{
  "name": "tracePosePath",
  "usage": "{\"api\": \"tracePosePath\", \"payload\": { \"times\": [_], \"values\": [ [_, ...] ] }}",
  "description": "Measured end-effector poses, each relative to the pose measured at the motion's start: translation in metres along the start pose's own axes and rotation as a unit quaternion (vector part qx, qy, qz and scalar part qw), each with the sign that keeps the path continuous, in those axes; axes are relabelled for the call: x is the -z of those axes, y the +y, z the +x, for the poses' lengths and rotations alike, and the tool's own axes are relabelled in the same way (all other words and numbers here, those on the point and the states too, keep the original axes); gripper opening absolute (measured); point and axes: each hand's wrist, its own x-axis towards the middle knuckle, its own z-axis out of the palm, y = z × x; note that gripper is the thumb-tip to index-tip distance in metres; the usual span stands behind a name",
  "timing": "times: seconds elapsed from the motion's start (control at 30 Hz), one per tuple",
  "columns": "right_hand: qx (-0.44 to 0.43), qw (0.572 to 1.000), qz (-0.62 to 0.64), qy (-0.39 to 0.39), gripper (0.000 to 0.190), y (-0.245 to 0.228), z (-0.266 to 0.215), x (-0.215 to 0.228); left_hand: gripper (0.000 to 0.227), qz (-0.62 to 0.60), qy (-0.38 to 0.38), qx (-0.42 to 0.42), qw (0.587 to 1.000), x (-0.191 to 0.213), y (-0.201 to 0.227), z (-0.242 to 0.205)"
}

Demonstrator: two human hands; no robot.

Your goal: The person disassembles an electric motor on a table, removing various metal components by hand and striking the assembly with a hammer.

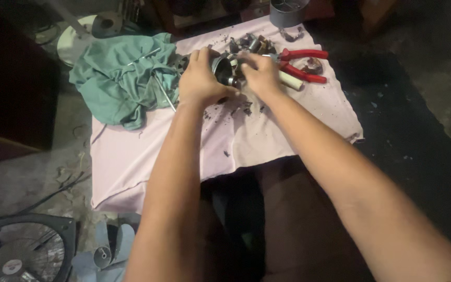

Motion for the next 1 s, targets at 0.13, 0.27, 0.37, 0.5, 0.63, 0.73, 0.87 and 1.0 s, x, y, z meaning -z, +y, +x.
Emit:
{"api": "tracePosePath", "payload": {
  "times": [0.13, 0.27, 0.37, 0.5, 0.63, 0.73, 0.87, 1.0],
  "values": [
    [0.066, 0.99, -0.124, 0.013, 0.026, -0.061, -0.022, -0.017, 0.098, 0.007, 0.005, -0.02, 1.0, -0.007, -0.011, 0.003],
    [0.034, 0.987, -0.155, -0.007, 0.029, -0.108, -0.037, -0.025, 0.101, 0.001, 0.027, -0.03, 0.999, -0.013, -0.017, 0.006],
    [-0.021, 0.995, -0.091, -0.036, 0.036, -0.108, -0.039, -0.024, 0.104, -0.008, 0.021, -0.022, 1.0, -0.011, -0.016, 0.003],
    [0.153, 0.988, -0.006, -0.037, 0.042, -0.056, -0.039, -0.012, 0.106, 0.002, 0.008, 0.001, 1.0, -0.009, -0.009, -0.001],
    [0.077, 0.991, 0.077, 0.072, 0.038, -0.019, -0.041, -0.006, 0.107, 0.014, 0.006, -0.001, 1.0, -0.002, -0.006, -0.002],
    [0.108, 0.988, 0.1, 0.047, 0.035, -0.02, -0.043, -0.002, 0.103, 0.009, -0.004, 0.008, 1.0, -0.002, -0.004, 0.0],
    [0.037, 0.997, 0.064, -0.008, 0.033, -0.039, -0.059, 0.003, 0.106, 0.002, 0.001, -0.013, 1.0, -0.006, -0.014, -0.006],
    [0.045, 0.997, 0.038, -0.057, 0.035, -0.061, -0.061, 0.009, 0.092, -0.015, 0.002, -0.026, 1.0, 0.0, -0.011, -0.009]
  ]
}}
